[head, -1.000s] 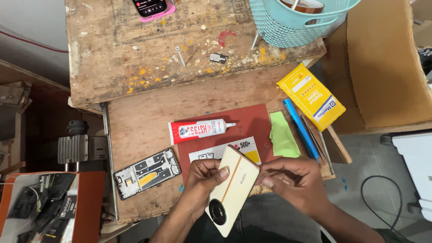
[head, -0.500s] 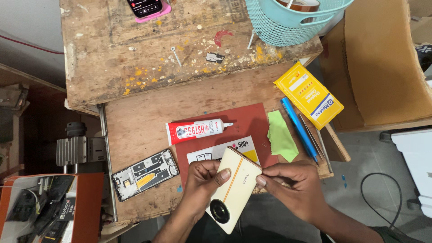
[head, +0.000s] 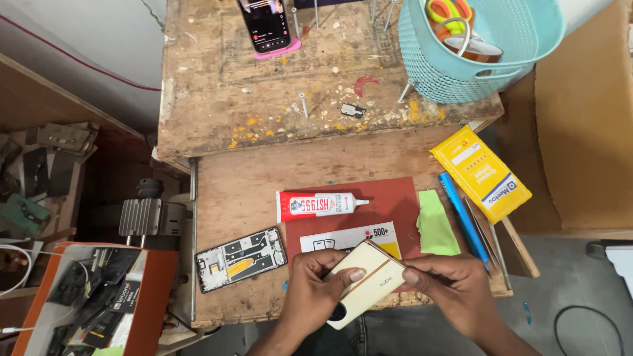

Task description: The person applies adhesive from a tube onto the back cover of a disassembled smartphone. They then place a green rubber band around the cover to hold it in place while the adhesive sets.

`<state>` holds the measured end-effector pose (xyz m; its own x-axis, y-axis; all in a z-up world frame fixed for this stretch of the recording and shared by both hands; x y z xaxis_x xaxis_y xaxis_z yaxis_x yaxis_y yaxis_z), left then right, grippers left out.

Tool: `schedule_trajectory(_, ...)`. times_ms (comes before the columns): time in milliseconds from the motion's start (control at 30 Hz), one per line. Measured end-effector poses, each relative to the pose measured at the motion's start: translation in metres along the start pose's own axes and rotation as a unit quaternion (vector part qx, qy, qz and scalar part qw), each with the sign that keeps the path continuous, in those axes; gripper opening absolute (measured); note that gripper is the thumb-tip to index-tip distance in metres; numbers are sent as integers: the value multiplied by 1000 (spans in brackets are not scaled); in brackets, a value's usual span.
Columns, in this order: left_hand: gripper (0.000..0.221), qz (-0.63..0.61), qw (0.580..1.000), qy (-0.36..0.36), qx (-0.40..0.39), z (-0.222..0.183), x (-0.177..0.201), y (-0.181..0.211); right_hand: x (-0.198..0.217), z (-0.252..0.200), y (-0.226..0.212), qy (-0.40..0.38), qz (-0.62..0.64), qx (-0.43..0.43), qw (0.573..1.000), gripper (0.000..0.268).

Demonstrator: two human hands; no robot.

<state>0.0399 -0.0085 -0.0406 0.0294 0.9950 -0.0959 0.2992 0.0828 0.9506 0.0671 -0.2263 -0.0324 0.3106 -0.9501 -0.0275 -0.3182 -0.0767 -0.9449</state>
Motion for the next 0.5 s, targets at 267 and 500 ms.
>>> schedule_trajectory(267,16,140,989,22,-50,-8,10,27,-11,5,-3,-18,-34,-21,999,40)
schedule_trajectory(500,20,253,963,15,-90,-29,8,34,-16,7,43,26,-45,71,996,27)
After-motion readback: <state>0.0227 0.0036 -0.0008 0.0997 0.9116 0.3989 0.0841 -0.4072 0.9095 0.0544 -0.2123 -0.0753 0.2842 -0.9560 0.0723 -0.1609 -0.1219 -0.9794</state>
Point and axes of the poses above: each hand's wrist, its own z-axis towards the middle knuckle, its own x-axis out of the back of the hand, y = z × x, the point moved 8 cm from there along z, towards the middle knuckle, and after that the axes turned 6 degrees about z, right-handed, at the moved point
